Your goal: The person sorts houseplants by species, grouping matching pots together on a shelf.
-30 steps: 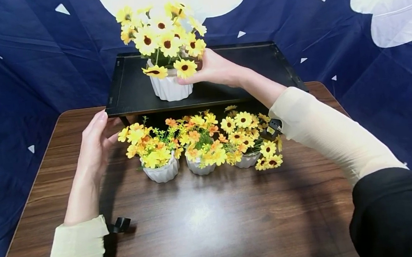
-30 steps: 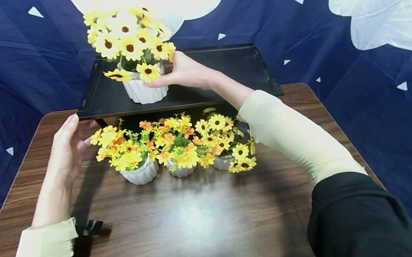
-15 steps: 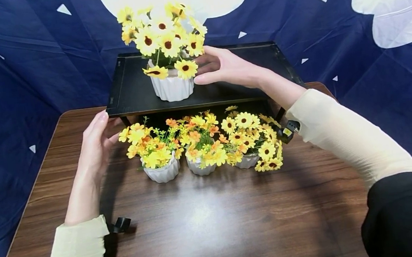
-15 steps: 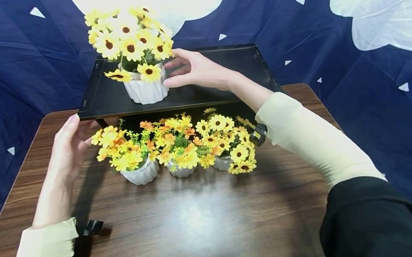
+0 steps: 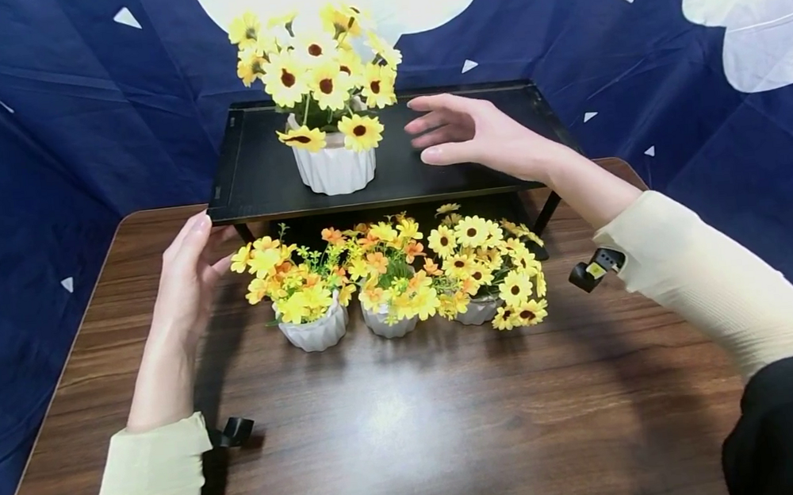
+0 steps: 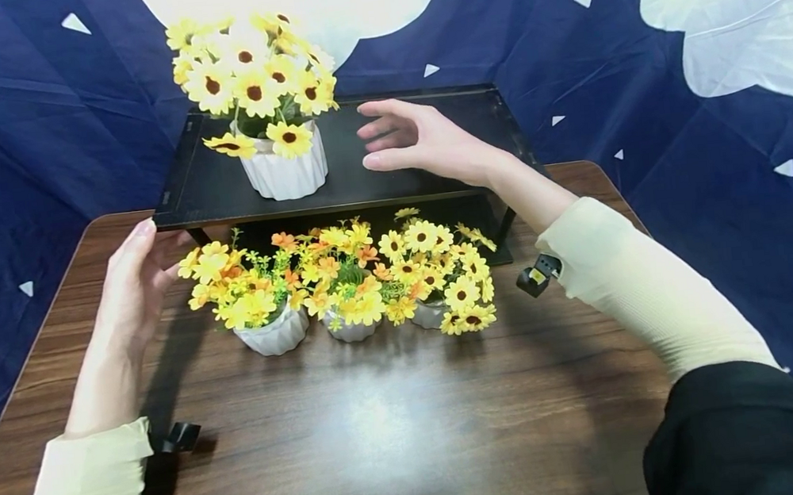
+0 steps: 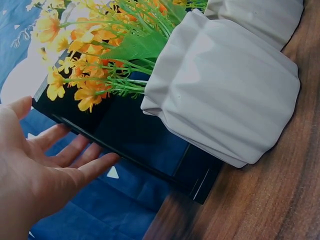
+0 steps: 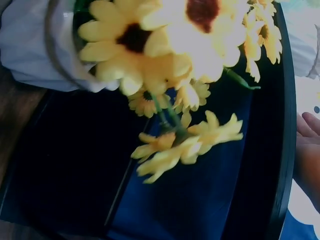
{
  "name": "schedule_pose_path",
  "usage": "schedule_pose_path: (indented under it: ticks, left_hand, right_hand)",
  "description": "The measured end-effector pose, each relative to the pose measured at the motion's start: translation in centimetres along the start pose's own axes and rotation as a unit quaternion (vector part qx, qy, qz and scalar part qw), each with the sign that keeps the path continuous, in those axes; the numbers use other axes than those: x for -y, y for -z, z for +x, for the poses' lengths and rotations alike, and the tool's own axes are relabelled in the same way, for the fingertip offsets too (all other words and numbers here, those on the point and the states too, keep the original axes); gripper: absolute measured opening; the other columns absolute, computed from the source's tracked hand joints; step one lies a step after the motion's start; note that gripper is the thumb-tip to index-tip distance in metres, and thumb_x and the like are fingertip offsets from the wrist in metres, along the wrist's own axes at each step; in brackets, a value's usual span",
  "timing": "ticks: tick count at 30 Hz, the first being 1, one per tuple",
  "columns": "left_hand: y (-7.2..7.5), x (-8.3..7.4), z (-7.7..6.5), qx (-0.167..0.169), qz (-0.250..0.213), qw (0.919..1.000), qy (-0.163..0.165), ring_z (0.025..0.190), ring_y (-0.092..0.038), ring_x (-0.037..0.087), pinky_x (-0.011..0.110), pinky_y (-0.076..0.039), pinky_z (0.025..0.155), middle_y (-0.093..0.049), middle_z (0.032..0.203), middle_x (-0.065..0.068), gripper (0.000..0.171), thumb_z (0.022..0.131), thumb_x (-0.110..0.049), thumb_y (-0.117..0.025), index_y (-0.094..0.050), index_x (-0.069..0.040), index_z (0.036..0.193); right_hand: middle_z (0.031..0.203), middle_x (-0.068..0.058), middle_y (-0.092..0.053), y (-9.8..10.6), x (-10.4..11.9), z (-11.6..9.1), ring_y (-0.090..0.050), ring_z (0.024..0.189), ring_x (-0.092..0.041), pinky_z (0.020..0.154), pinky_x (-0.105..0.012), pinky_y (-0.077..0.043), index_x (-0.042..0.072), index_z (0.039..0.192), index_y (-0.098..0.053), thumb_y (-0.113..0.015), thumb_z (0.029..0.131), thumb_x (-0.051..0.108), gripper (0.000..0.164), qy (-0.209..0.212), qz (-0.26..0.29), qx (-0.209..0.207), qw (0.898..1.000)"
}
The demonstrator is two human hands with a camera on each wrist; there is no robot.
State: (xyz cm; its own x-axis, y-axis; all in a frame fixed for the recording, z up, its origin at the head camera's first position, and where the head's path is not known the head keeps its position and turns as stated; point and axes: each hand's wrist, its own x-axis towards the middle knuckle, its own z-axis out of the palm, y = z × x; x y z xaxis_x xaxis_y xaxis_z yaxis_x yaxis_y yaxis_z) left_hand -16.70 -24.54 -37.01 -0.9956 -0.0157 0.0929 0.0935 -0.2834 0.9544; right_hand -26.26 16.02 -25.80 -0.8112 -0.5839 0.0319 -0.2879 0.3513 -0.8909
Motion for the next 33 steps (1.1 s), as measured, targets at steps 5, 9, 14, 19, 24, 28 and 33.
schedule_pose_path:
  ticks: [5,9,14,19,24,28,33]
  left_hand:
    - [0.0,0.0,0.0,-0.001,0.006,1.0,0.002,0.119,-0.057,0.009,0.019,-0.053,0.086,-0.064,0.126,-0.01,0.028,0.106,-0.036,-0.057,-0.065,-0.021,0.128]
    - [0.0,0.0,0.0,0.0,0.007,1.0,0.003,0.117,-0.057,0.009,0.019,-0.053,0.086,-0.064,0.124,-0.01,0.028,0.106,-0.036,-0.057,-0.065,-0.021,0.128]
    - [0.0,0.0,0.0,-0.001,0.012,0.9999,0.002,0.117,-0.057,0.009,0.019,-0.053,0.086,-0.065,0.122,-0.009,0.029,0.106,-0.037,-0.057,-0.065,-0.021,0.128]
    - [0.0,0.0,0.0,-0.004,0.013,0.9999,0.001,0.118,-0.057,0.009,0.019,-0.053,0.086,-0.064,0.123,-0.009,0.028,0.106,-0.037,-0.057,-0.065,-0.021,0.127]
    - [0.1,-0.1,-0.1,-0.006,0.018,0.9998,0.001,0.118,-0.056,0.009,0.02,-0.051,0.088,-0.064,0.125,-0.01,0.029,0.106,-0.037,-0.056,-0.065,-0.022,0.128]
    - [0.1,-0.2,-0.2,-0.009,0.024,0.9997,0.004,0.118,-0.055,0.009,0.021,-0.049,0.088,-0.063,0.125,-0.01,0.029,0.105,-0.038,-0.056,-0.065,-0.023,0.129]
    - [-0.1,-0.1,0.0,-0.009,0.032,0.9994,0.009,0.123,-0.053,0.011,0.022,-0.049,0.09,-0.062,0.13,-0.011,0.033,0.105,-0.04,-0.056,-0.063,-0.022,0.132]
  right_hand:
    - [0.153,-0.013,-0.054,0.7,-0.6,-1.1,-0.057,0.138,-0.022,0.112,-0.03,-0.045,0.024,0.157,-0.04,-0.069,0.099,0.018,0.065,0.008,0.002,-0.014,1.0]
    - [0.152,-0.015,-0.055,1.0,-0.9,-2.1,-0.058,0.136,-0.022,0.105,-0.021,-0.048,0.024,0.156,-0.042,-0.067,0.1,0.017,0.061,0.013,0.014,-0.023,1.0]
    - [0.152,-0.015,-0.055,1.5,-1.2,-3.0,-0.059,0.135,-0.021,0.103,-0.02,-0.05,0.023,0.156,-0.043,-0.066,0.101,0.016,0.059,0.017,0.032,-0.038,0.999]
    - [0.15,-0.017,-0.056,2.0,-1.6,-3.9,-0.063,0.131,-0.023,0.102,-0.021,-0.052,0.02,0.155,-0.044,-0.067,0.1,0.015,0.059,0.017,0.05,-0.057,0.997]
    - [0.148,-0.021,-0.056,2.5,-2.0,-4.9,-0.066,0.125,-0.025,0.1,-0.024,-0.054,0.017,0.154,-0.045,-0.068,0.099,0.011,0.06,0.018,0.085,-0.074,0.993]
    - [0.146,-0.021,-0.057,2.7,-2.4,-5.7,-0.066,0.125,-0.025,0.098,-0.028,-0.056,0.013,0.153,-0.046,-0.067,0.098,0.005,0.06,0.032,0.134,-0.086,0.987]
    - [0.138,-0.018,-0.063,2.7,-3.1,-6.7,-0.066,0.125,-0.024,0.097,-0.033,-0.058,0.004,0.151,-0.046,-0.061,0.099,-0.005,0.056,0.082,0.199,-0.096,0.972]
